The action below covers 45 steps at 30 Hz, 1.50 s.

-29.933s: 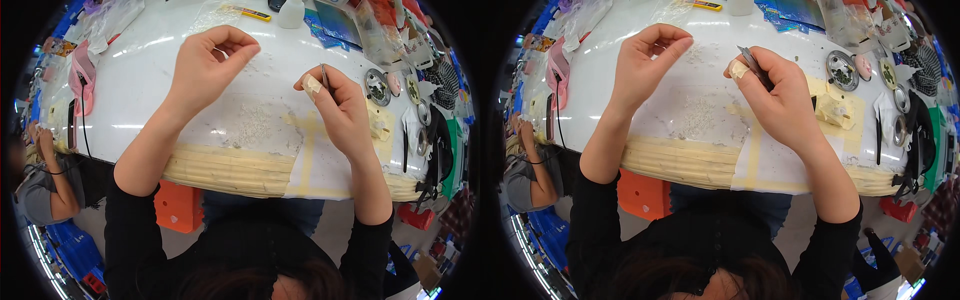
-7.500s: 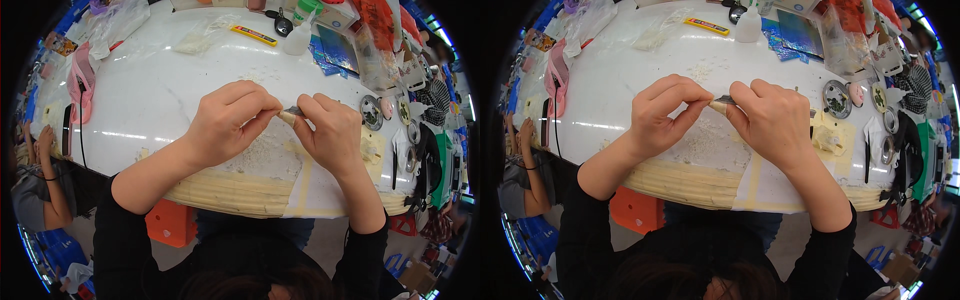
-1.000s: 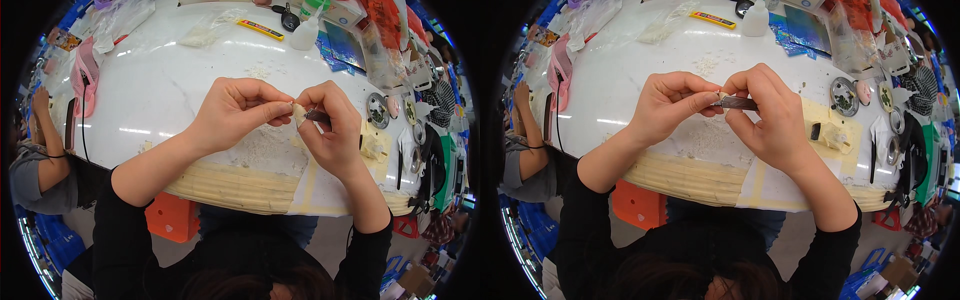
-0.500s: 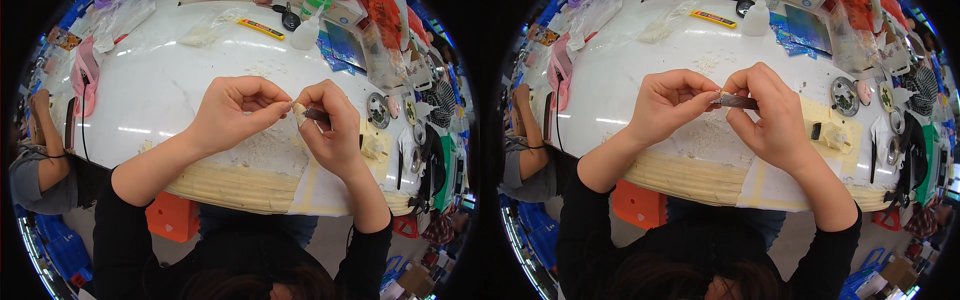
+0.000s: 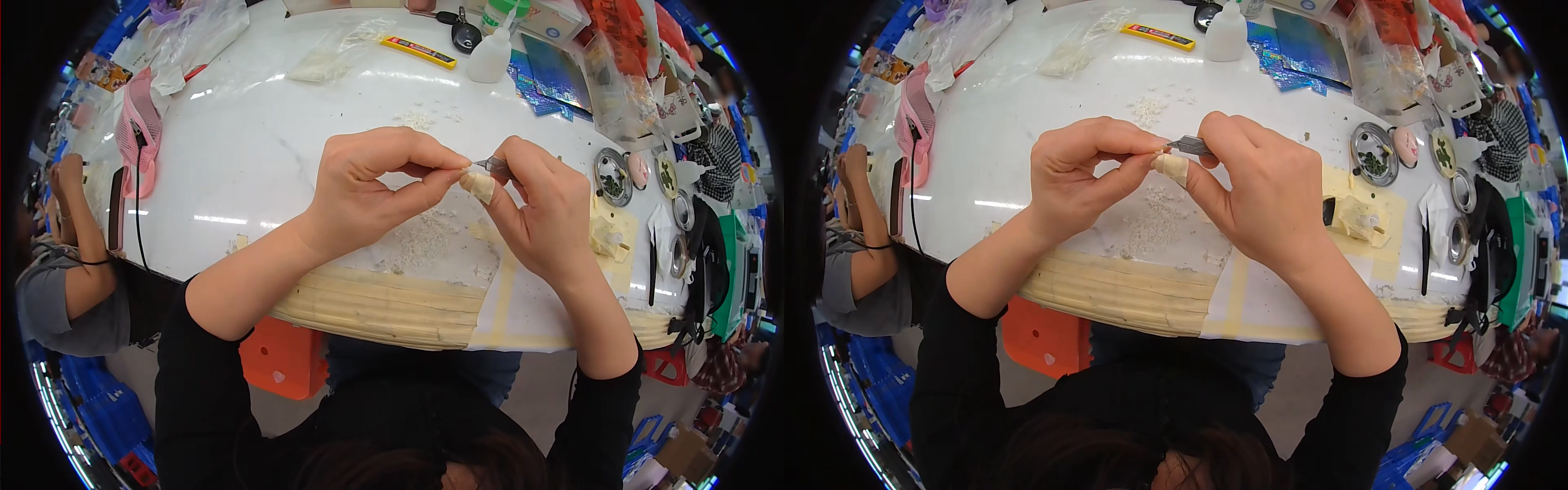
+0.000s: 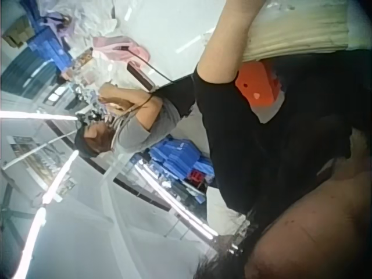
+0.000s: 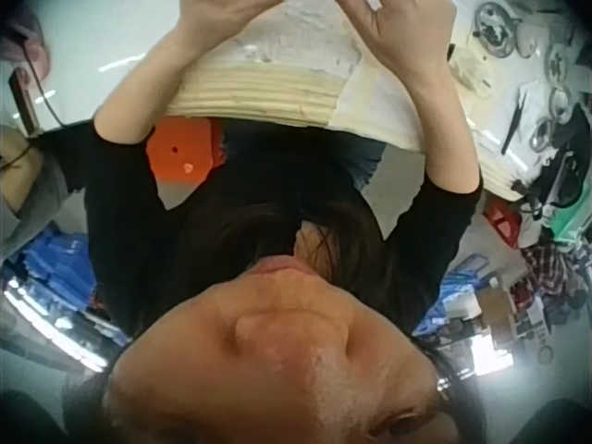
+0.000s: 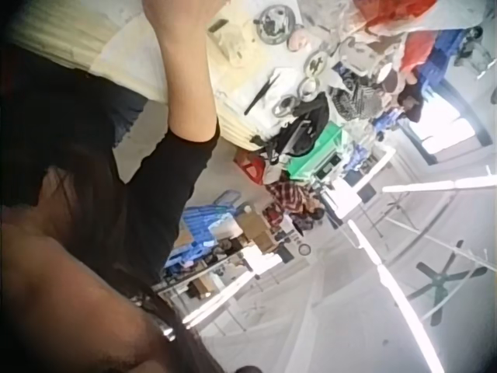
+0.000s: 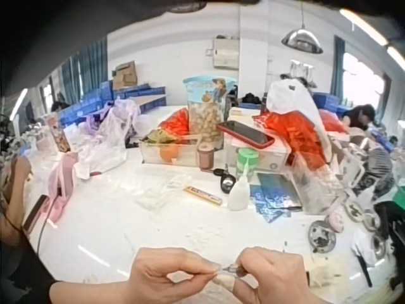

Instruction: Assembling small plastic toy components using hands and a small tool at a workbench.

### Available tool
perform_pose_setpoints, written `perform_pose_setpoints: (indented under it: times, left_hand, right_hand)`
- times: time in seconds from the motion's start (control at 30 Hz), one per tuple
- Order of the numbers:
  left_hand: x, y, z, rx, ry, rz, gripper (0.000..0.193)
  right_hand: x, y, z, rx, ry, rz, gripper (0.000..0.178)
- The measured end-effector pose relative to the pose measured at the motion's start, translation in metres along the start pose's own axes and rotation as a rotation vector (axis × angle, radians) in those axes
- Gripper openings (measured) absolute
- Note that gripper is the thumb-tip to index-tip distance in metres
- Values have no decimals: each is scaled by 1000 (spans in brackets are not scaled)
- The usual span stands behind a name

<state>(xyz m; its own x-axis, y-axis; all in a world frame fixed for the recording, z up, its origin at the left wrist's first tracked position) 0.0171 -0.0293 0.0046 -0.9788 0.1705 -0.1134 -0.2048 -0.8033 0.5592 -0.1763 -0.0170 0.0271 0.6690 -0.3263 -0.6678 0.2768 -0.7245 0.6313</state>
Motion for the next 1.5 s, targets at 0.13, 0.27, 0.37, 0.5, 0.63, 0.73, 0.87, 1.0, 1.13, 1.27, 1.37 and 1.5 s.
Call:
perform_pose_setpoints:
  times: [0.13, 0.27, 0.37, 0.5, 0.63, 0.73, 0.87, 1.0, 1.13, 1.27, 1.37, 1.5]
  left_hand:
    - [-1, 0, 0, 38, 11, -10, 21]
    - [-1, -1, -1, 42, 4, -6, 22]
    - [-2, -1, -1, 47, 11, -9, 23]
    - [-2, 0, -1, 64, 18, -11, 23]
    - [-2, 0, -1, 62, 23, -7, 23]
    - [-2, 0, 0, 74, 27, -10, 23]
    - [-2, 0, 0, 99, 50, -9, 23]
    - [-2, 1, 2, 144, 90, -9, 24]
    - [-2, 2, 4, 183, 115, -8, 23]
    - [-2, 4, 6, 237, 153, -15, 23]
    - [-2, 4, 6, 228, 149, -13, 23]
    - [-2, 2, 5, 203, 130, -8, 22]
  right_hand:
    - [1, -1, 1, -5, 7, -14, 20]
    - [1, -1, -1, 10, 14, -30, 18]
    - [1, -1, -1, 12, 17, -42, 18]
    - [3, -3, 1, 34, 57, -50, 22]
    - [4, -2, 0, 56, 98, -31, 31]
    - [4, -2, 0, 64, 104, -34, 32]
    - [1, -1, -2, 40, 54, -72, 19]
    - [1, -1, -1, 35, 80, -70, 15]
    - [1, -2, 0, 37, 104, -73, 10]
    - [-2, -1, -2, 35, 98, -81, 9]
    - [-1, -2, -1, 21, 104, -58, 9]
    - [-1, -2, -2, -17, 59, -55, 11]
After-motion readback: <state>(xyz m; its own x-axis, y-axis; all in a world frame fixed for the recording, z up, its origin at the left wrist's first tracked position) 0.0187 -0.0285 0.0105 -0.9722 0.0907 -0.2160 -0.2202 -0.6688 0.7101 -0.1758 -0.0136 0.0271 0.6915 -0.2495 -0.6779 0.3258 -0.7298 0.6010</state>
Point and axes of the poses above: each hand's wrist, its own y-axis towards the middle knuckle, its own x-axis out of the palm, z = x × y, the point moved 2 cm from there along y, towards the middle knuckle, and after that the axes turned 11 degrees about z, right-handed, at the moved point
